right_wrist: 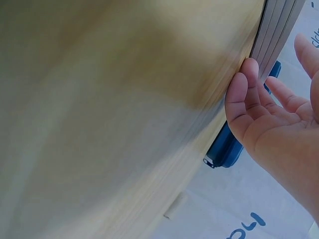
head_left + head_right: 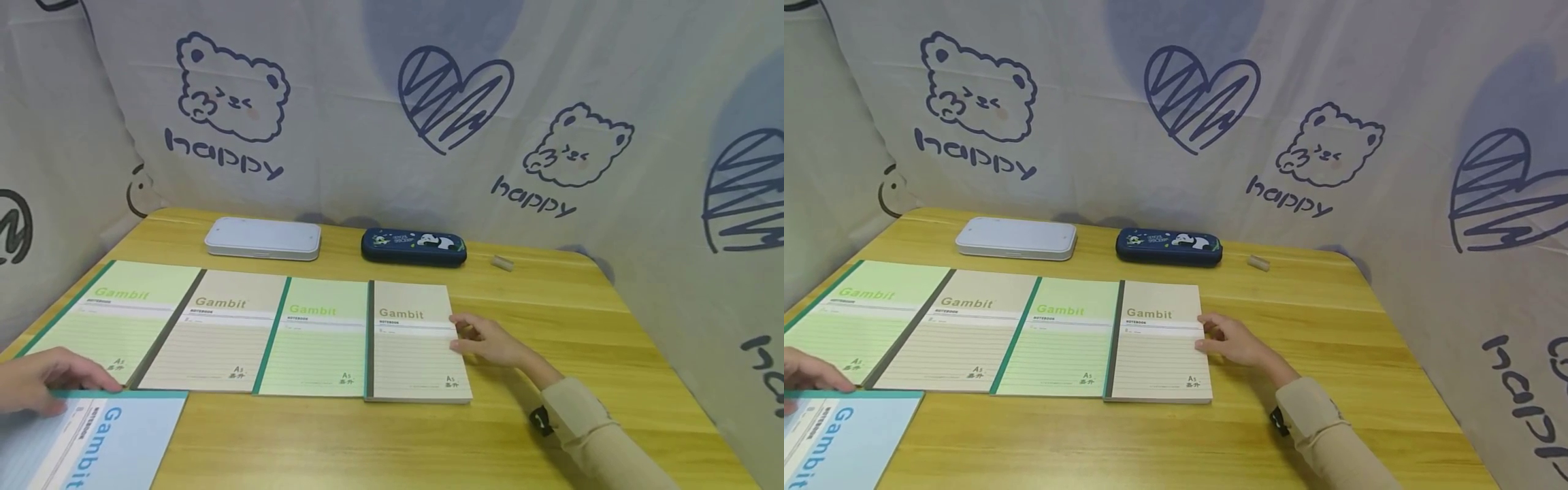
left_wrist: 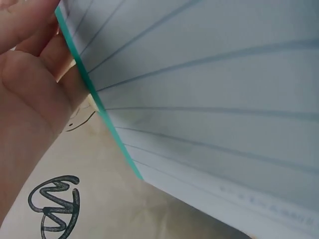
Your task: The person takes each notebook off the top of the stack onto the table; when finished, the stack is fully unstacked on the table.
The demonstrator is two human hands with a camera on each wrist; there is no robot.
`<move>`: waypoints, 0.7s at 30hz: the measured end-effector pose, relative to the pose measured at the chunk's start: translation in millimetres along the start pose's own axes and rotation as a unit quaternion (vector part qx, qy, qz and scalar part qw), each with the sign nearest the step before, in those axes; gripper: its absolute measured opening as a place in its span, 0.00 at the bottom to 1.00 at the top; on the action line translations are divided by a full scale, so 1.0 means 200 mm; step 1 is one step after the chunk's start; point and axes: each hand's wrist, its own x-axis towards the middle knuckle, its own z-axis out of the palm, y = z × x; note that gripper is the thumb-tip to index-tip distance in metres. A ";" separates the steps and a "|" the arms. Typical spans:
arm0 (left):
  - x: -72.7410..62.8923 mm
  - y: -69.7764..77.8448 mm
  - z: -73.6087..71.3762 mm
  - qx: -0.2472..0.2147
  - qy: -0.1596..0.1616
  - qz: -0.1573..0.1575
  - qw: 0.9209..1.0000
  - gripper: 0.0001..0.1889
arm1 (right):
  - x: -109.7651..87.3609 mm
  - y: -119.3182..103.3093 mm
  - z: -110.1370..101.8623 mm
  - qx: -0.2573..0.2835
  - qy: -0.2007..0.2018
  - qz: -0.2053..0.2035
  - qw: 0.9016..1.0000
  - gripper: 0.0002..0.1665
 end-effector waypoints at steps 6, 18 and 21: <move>-0.01 0.04 0.00 0.045 0.039 -0.058 0.997 0.22 | 0.00 0.00 0.00 0.000 0.002 0.003 1.000 0.31; -0.06 0.03 -0.04 -0.050 0.059 -0.131 0.988 0.18 | 0.00 -0.01 0.00 0.006 0.000 -0.002 1.000 0.30; -0.07 0.01 -0.07 -0.090 0.041 -0.103 0.990 0.18 | -0.01 -0.03 0.00 0.004 0.000 -0.003 1.000 0.30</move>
